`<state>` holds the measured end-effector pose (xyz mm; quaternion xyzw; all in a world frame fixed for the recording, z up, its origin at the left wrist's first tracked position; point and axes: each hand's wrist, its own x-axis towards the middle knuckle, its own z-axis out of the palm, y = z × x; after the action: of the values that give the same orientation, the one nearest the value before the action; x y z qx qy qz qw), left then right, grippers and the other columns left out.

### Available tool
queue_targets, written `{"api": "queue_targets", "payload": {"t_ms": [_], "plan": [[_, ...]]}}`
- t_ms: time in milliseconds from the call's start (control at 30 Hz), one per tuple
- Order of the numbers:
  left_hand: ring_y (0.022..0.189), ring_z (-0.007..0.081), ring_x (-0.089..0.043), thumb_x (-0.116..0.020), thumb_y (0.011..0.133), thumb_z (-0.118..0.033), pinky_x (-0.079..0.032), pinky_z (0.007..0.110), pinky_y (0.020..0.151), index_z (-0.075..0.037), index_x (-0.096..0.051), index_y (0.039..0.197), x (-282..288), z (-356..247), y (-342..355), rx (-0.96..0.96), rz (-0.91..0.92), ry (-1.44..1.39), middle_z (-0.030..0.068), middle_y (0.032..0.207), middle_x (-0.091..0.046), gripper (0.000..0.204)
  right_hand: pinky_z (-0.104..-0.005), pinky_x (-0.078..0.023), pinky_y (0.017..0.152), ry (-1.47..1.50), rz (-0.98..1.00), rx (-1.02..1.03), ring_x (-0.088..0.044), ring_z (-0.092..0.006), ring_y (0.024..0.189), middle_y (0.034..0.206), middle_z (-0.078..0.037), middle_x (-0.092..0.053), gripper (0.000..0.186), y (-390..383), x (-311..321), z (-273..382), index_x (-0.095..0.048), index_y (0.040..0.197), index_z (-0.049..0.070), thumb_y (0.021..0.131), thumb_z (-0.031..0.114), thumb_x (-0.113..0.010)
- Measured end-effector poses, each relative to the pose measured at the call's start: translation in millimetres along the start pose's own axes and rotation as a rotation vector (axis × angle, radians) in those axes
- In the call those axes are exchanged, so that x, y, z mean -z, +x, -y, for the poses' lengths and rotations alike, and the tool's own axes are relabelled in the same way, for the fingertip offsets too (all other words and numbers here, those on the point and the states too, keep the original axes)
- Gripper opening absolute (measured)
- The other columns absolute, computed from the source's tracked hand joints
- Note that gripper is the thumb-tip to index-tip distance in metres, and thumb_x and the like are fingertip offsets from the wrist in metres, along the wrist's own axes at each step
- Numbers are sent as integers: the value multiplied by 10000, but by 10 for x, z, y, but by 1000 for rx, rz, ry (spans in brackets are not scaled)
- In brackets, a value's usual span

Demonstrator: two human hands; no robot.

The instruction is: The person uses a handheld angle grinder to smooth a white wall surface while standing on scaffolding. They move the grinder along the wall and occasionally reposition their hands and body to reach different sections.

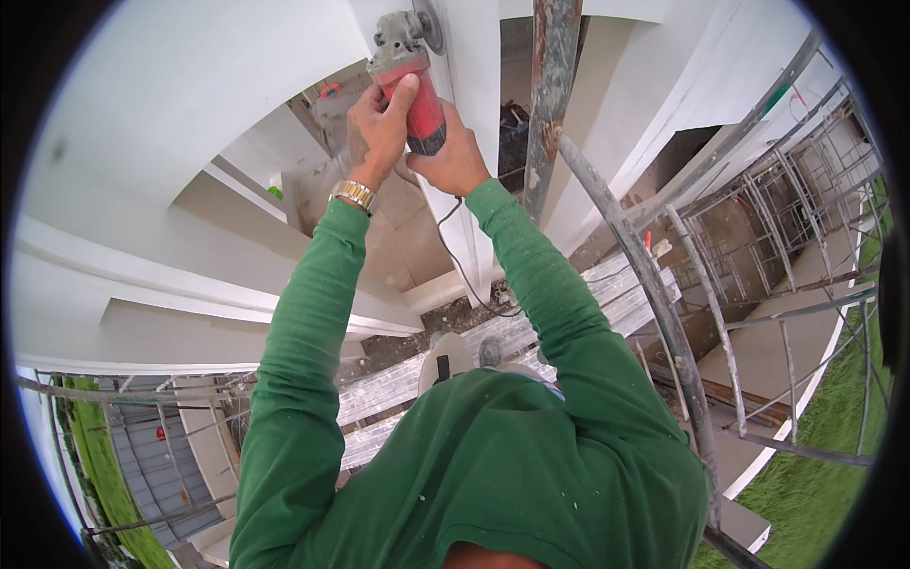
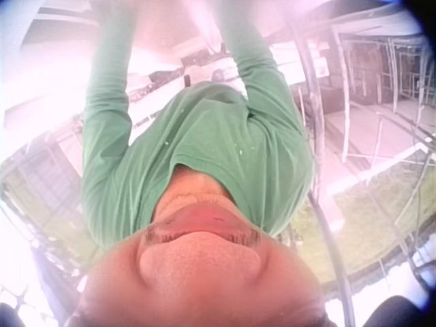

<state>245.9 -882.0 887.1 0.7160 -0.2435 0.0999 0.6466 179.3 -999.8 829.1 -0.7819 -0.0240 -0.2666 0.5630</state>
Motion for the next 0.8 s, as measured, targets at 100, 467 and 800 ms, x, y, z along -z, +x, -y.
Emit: {"api": "queue_targets", "payload": {"t_ms": [100, 467, 800], "plan": [[901, 94, -630, -725, 980, -405, -527, 272, 826, 16, -716, 1198, -26, 0, -62, 17, -9, -71, 50, 1031, -724, 474, -477, -547, 936, 12, 10, -25, -694, -444, 1070, 1117, -263, -709, 848, -53, 0, -15, -414, 1445, 71, 701, 195, -802], [956, 105, -634, -720, 989, -387, -525, 283, 876, 5, -719, 1220, -62, 99, -171, 40, -13, -68, 50, 1096, -721, 455, -425, -549, 934, 29, 42, -99, -716, -367, 1047, 1125, -226, -715, 851, -183, 13, -35, -427, 1445, 45, 693, 178, -801], [954, 107, -638, -725, 983, -395, -526, 286, 877, 11, -715, 1225, -73, 120, -202, 74, -20, -86, 55, 1100, -722, 473, -471, -547, 912, 26, 29, -75, -704, -438, 1026, 1077, -249, -715, 842, -195, -5, -116, -421, 1438, 89, 691, 186, -799]]}}
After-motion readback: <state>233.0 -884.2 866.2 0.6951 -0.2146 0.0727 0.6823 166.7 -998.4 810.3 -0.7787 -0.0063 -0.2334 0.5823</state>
